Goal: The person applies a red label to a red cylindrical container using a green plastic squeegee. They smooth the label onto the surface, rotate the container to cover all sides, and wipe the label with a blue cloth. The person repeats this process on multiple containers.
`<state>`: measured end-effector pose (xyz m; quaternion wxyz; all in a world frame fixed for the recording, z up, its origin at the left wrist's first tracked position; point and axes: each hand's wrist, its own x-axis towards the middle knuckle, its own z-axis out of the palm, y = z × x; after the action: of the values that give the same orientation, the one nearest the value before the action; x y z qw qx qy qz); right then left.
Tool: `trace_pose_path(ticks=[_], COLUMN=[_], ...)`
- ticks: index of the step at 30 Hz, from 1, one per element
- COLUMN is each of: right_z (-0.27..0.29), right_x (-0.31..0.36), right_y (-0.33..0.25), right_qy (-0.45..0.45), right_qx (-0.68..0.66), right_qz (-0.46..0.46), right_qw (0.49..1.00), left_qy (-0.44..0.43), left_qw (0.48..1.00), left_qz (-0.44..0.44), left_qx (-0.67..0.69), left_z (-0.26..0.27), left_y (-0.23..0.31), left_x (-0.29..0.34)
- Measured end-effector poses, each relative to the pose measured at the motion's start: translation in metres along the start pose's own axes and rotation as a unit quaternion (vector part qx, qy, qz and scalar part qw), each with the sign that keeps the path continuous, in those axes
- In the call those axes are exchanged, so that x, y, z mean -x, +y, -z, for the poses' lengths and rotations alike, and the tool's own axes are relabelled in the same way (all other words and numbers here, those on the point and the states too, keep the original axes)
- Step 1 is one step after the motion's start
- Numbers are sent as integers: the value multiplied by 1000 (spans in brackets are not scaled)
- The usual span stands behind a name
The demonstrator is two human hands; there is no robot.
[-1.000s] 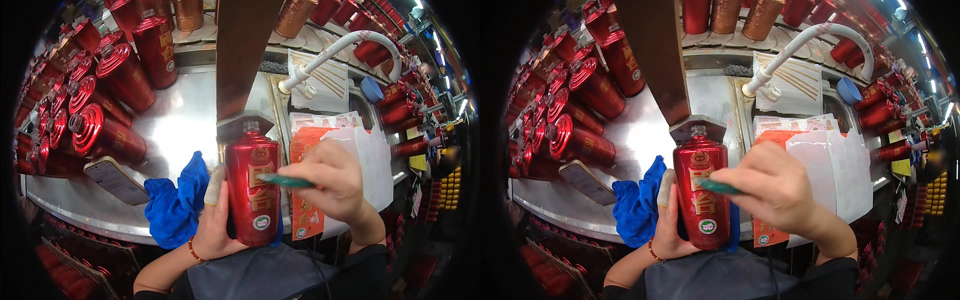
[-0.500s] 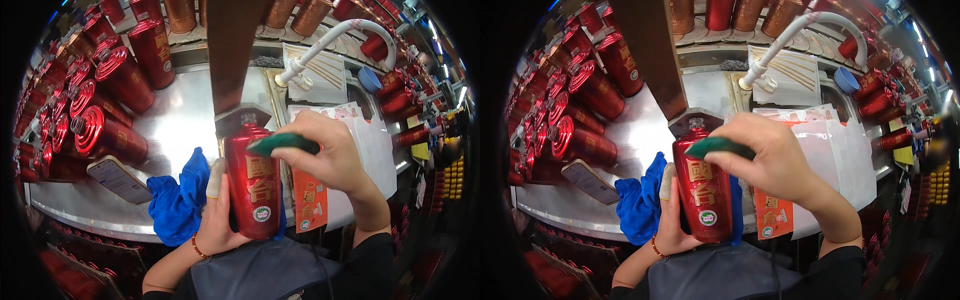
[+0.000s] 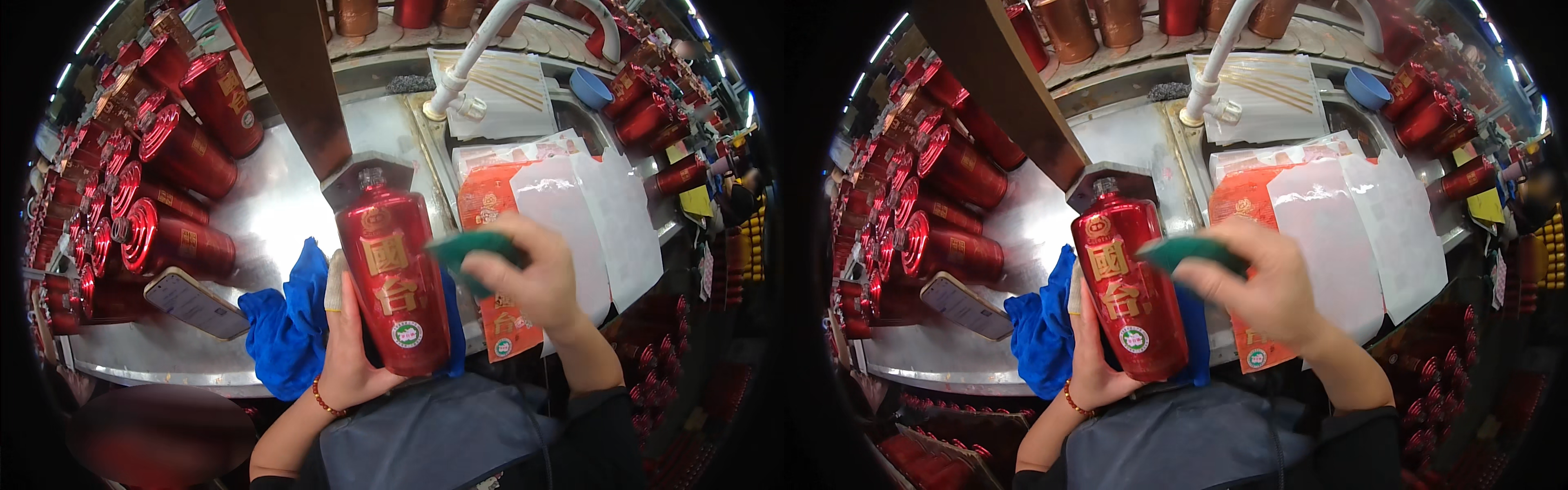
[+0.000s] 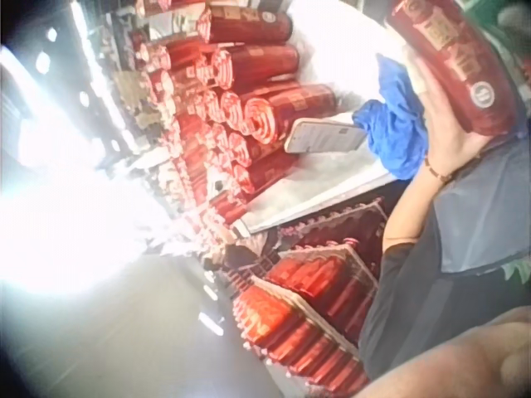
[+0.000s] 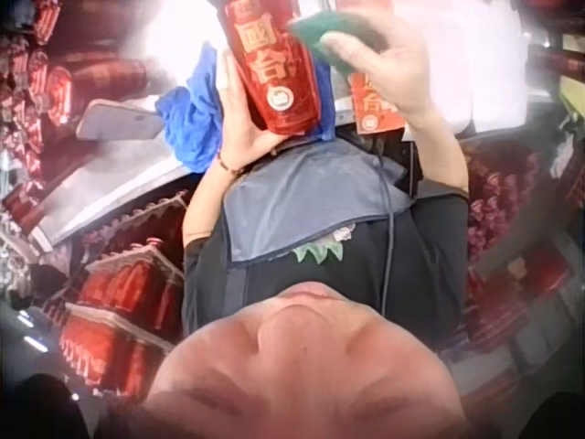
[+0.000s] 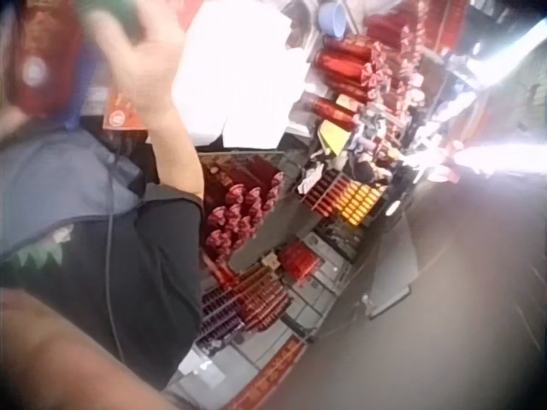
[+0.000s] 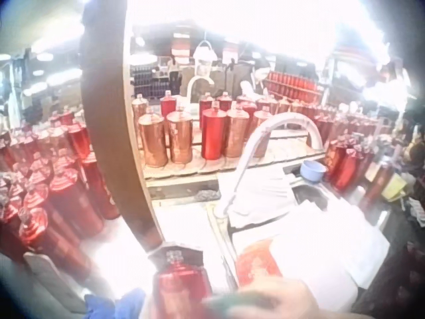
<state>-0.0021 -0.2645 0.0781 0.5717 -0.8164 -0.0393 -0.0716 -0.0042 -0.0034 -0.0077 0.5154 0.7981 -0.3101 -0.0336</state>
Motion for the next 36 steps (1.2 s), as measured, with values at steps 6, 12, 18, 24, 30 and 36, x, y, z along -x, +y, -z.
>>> trace_pose_path(ticks=[6, 12, 18, 24, 30, 36], right_z=[10, 8, -21, -7, 4, 18], right_x=[-9, -18, 19, 33, 53, 70], right_y=[15, 0, -15, -47, -44, -15], right_qy=[55, 29, -45, -231, -35, 3], right_qx=[9, 124, 316, 229, 251, 221], right_qz=[-88, 77, 418, 316, 210, 166], right_qw=[995, 989, 851, 891, 944, 961], left_qy=[-13, 20, 371, 375, 372, 378], left_qw=[999, 994, 911, 820, 809, 794], left_qz=[-18, -26, -58, 118, 188, 263], left_qx=[-42, -107, -168, -416, -414, -398], left_z=[6, 31, 82, 157, 173, 192], left_y=[8, 19, -13, -41, -70, -82], left_x=[-3, 14, 71, 98, 97, 107])
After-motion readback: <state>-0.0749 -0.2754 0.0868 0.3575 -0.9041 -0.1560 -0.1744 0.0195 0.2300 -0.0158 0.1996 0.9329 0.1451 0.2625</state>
